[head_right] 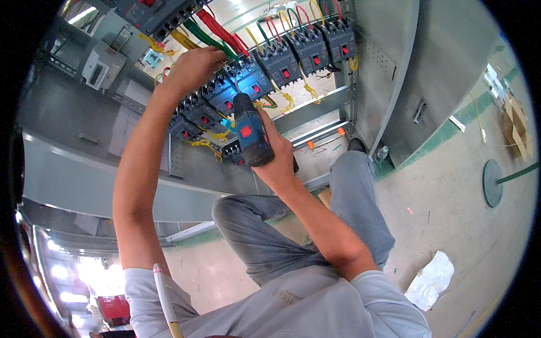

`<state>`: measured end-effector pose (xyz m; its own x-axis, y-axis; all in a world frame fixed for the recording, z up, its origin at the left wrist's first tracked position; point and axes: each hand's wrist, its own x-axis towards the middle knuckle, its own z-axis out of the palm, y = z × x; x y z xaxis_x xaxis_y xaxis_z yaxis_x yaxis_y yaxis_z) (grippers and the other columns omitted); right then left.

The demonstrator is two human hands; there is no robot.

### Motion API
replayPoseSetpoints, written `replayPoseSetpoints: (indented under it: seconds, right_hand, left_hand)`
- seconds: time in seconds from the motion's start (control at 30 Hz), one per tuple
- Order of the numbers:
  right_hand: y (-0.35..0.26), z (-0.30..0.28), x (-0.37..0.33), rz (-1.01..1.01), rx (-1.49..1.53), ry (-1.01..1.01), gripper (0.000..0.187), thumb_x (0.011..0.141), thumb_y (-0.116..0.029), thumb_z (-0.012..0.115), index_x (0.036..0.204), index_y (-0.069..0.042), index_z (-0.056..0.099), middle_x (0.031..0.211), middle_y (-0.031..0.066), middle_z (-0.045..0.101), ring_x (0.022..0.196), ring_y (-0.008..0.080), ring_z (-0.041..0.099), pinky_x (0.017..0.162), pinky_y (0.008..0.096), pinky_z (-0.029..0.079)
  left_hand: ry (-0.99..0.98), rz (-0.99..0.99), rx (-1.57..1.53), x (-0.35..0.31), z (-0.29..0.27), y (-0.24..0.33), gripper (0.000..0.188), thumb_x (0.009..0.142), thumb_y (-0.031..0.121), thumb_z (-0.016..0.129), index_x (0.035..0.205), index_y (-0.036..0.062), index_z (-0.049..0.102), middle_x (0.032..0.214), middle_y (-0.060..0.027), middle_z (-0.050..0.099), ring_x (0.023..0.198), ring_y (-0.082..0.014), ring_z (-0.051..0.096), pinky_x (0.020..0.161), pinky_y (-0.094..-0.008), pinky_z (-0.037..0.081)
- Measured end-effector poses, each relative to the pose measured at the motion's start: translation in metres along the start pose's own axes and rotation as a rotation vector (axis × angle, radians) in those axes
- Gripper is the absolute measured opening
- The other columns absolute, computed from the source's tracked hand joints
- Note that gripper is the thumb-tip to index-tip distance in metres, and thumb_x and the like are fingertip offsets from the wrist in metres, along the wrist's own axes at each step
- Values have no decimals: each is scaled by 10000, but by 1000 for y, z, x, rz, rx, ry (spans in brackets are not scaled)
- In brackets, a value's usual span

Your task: The person uses a cordless drill to secure components inside an open electrical panel. They repeatedly position wires and tighten screws on multiple circuit breakers while another person stands nearby.

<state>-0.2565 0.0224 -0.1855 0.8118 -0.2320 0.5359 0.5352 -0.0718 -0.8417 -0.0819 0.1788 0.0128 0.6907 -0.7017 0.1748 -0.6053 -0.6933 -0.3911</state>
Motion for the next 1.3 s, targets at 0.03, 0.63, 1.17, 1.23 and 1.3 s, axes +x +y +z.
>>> replayPoseSetpoints:
  seconds: [0.03, 0.63, 1.17, 1.23, 1.3]
  right_hand:
    - [3, 0, -2, -9, 6, 3, 836, 782, -5, 817, 1547, -51, 481, 1202, 166, 741, 1010, 230, 754, 900, 353, 581]
    - [6, -7, -11, 7, 0, -15, 879, 788, -9, 830, 1579, -67, 452, 1221, 179, 736, 981, 244, 760, 860, 341, 582]
    - [16, -8, -17, -15, 17, 12, 844, 796, -3, 809, 1566, -55, 469, 1300, 172, 713, 1041, 228, 752, 891, 340, 592]
    - [15, -10, -18, -3, 55, 5, 847, 796, -4, 804, 1570, -60, 465, 1301, 165, 712, 1052, 222, 748, 897, 341, 591]
    - [16, -10, -20, -6, 65, 5, 854, 793, -6, 803, 1573, -63, 461, 1300, 159, 712, 1056, 216, 744, 903, 341, 589]
  left_hand:
    - [15, 7, 24, 0, 2, 1, 199, 903, 114, 669, 1078, 139, 762, 1034, -93, 727, 980, -350, 723, 823, -484, 588]
    - [81, -38, 171, 1, 17, 20, 197, 822, 32, 642, 963, 110, 755, 949, -125, 704, 879, -355, 738, 743, -502, 587]
    - [32, 29, 212, 3, 15, 17, 213, 827, 32, 637, 986, 108, 757, 944, -129, 676, 901, -364, 728, 769, -504, 586]
    - [63, 81, 168, 3, 17, 14, 209, 829, 31, 636, 983, 102, 759, 947, -136, 679, 917, -358, 727, 783, -495, 589]
    - [22, 120, 173, 6, 14, 9, 206, 834, 31, 634, 980, 100, 762, 951, -139, 681, 927, -356, 726, 795, -488, 591]
